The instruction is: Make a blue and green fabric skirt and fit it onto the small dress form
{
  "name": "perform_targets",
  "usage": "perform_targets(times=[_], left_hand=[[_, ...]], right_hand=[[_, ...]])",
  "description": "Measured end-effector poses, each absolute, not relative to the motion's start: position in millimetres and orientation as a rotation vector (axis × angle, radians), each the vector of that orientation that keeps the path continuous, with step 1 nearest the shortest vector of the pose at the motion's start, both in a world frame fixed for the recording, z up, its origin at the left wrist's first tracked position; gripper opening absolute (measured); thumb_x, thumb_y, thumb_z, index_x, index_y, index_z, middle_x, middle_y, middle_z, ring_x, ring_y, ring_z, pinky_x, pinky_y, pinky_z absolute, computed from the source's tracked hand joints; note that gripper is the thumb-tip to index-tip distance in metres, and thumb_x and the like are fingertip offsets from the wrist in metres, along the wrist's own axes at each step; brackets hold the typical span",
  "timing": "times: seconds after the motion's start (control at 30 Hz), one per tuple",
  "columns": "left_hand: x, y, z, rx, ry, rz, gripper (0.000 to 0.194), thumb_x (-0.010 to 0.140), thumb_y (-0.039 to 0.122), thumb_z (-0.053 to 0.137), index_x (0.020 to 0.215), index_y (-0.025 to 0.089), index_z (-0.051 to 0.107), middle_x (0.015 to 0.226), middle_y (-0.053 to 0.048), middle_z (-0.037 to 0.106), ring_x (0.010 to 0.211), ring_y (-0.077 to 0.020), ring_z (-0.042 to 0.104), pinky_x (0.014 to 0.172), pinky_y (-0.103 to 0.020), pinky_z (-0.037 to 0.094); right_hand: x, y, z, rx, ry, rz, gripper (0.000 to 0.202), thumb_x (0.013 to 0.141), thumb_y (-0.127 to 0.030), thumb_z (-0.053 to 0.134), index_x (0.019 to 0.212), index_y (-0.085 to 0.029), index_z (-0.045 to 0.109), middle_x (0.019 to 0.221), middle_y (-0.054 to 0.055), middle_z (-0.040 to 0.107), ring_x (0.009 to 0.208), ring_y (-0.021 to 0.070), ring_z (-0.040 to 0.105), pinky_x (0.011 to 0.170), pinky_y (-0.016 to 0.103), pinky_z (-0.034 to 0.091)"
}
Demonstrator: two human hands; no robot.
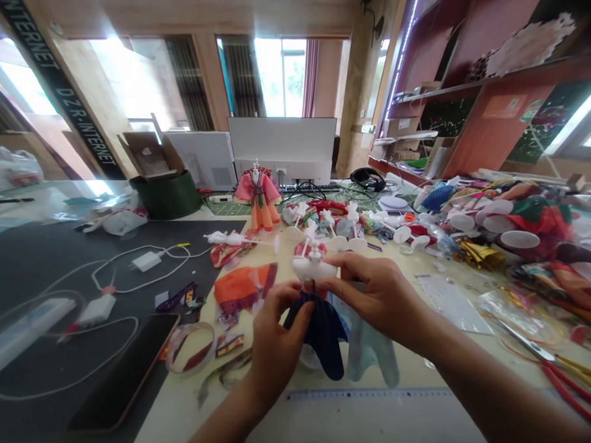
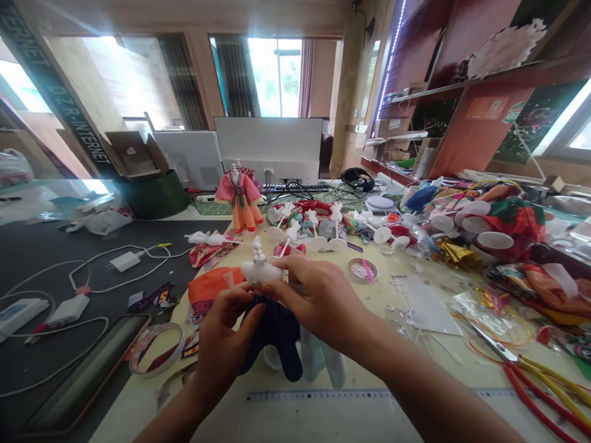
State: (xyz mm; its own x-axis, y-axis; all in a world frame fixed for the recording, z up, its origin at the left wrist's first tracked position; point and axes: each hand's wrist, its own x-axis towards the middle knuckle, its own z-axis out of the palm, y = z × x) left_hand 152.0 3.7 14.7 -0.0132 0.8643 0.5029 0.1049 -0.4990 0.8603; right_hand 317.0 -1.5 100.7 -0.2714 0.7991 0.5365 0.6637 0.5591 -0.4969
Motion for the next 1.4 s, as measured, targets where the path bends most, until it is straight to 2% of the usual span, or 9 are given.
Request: perform_targets(times=[0.1, 0.27, 0.33, 0.53, 0.67, 0.9, 1.07, 1.4], left_hand=[[153.2, 0.8, 12.9, 1.806, 1.106, 1.595, 0.006, 0.081, 0.021, 0.059, 0.082, 0.021, 0.053, 0.105, -0.005, 0.062, 0.098, -0.0183, 0.062, 0.087, -0.033, 0.049], [161.0, -3.1, 16.1, 1.957, 1.374, 1.604, 0.031, 0.069, 0.031, 0.071, 0.086, 0.022, 0.047, 0.104, -0.007, 0.064, 0.091, -0.0222, 0.064, 0.077, -0.035, 0.052], [164.7, -4.5, 17.7, 1.957, 1.448, 1.589, 0.034, 0.068, 0.032, 0.071, 0.086, 0.022, 0.045, 0.102, -0.007, 0.065, 0.085, -0.0221, 0.066, 0.071, -0.035, 0.052], [163.3, -6.1, 16.8, 1.919, 1.32, 1.593, 0.024, 0.073, 0.025, 0.066, 0.088, 0.022, 0.047, 0.108, -0.007, 0.063, 0.097, -0.0199, 0.063, 0.083, -0.033, 0.05], [155.3, -5.7, 16.2, 1.843, 1.224, 1.538, 0.01, 0.078, 0.023, 0.062, 0.078, 0.02, 0.052, 0.11, -0.006, 0.063, 0.096, -0.0188, 0.063, 0.085, -0.031, 0.05], [145.0, -4.4, 27.8, 1.617, 1.075, 1.425, 0.012, 0.079, 0.026, 0.062, 0.072, 0.018, 0.058, 0.106, -0.006, 0.066, 0.091, -0.0174, 0.066, 0.079, -0.026, 0.054], [138.4, 1.7, 33.7, 1.556, 1.085, 1.371, 0.013, 0.079, 0.031, 0.063, 0.074, 0.018, 0.062, 0.102, -0.005, 0.068, 0.091, -0.0186, 0.065, 0.081, -0.028, 0.052], [124.7, 30.6, 57.9, 1.619, 1.24, 1.236, 0.019, 0.076, 0.033, 0.062, 0.081, 0.015, 0.067, 0.076, -0.003, 0.068, 0.07, -0.0152, 0.062, 0.06, -0.022, 0.047]], right_hand=[[316.2, -1.4, 100.1, -1.167, -2.006, 0.23, 0.018, 0.084, -0.028, 0.059, 0.1, -0.02, 0.064, 0.062, -0.005, 0.059, 0.055, 0.0077, 0.052, 0.052, 0.019, 0.037], [314.8, -1.5, 100.3, -1.16, -1.985, 0.211, 0.02, 0.084, -0.028, 0.059, 0.102, -0.02, 0.064, 0.062, -0.005, 0.06, 0.056, 0.0083, 0.055, 0.054, 0.019, 0.039], [314.5, -1.6, 100.4, -1.18, -1.988, 0.216, 0.022, 0.084, -0.029, 0.058, 0.103, -0.019, 0.064, 0.067, -0.003, 0.064, 0.061, 0.01, 0.059, 0.058, 0.02, 0.041], [316.9, -2.2, 98.6, -1.174, -1.988, 0.191, 0.02, 0.084, -0.028, 0.059, 0.102, -0.02, 0.064, 0.071, -0.002, 0.066, 0.064, 0.0108, 0.061, 0.058, 0.02, 0.042], [319.2, -1.7, 98.7, -1.165, -1.987, 0.25, 0.021, 0.085, -0.029, 0.058, 0.104, -0.02, 0.063, 0.077, -0.001, 0.067, 0.068, 0.0116, 0.061, 0.061, 0.022, 0.044], [328.5, -1.2, 99.0, -1.088, -2.062, 0.362, 0.029, 0.083, -0.021, 0.058, 0.112, -0.022, 0.058, 0.078, -0.002, 0.066, 0.068, 0.0104, 0.06, 0.063, 0.022, 0.044], [340.5, -0.6, 98.2, -1.119, -2.078, 0.36, 0.03, 0.083, -0.02, 0.056, 0.113, -0.022, 0.058, 0.077, -0.002, 0.064, 0.066, 0.0106, 0.058, 0.061, 0.022, 0.043], [354.7, 21.6, 83.0, -1.257, -1.966, 0.259, 0.022, 0.087, -0.027, 0.052, 0.106, -0.023, 0.061, 0.081, 0.0, 0.065, 0.067, 0.0122, 0.057, 0.06, 0.024, 0.042]])
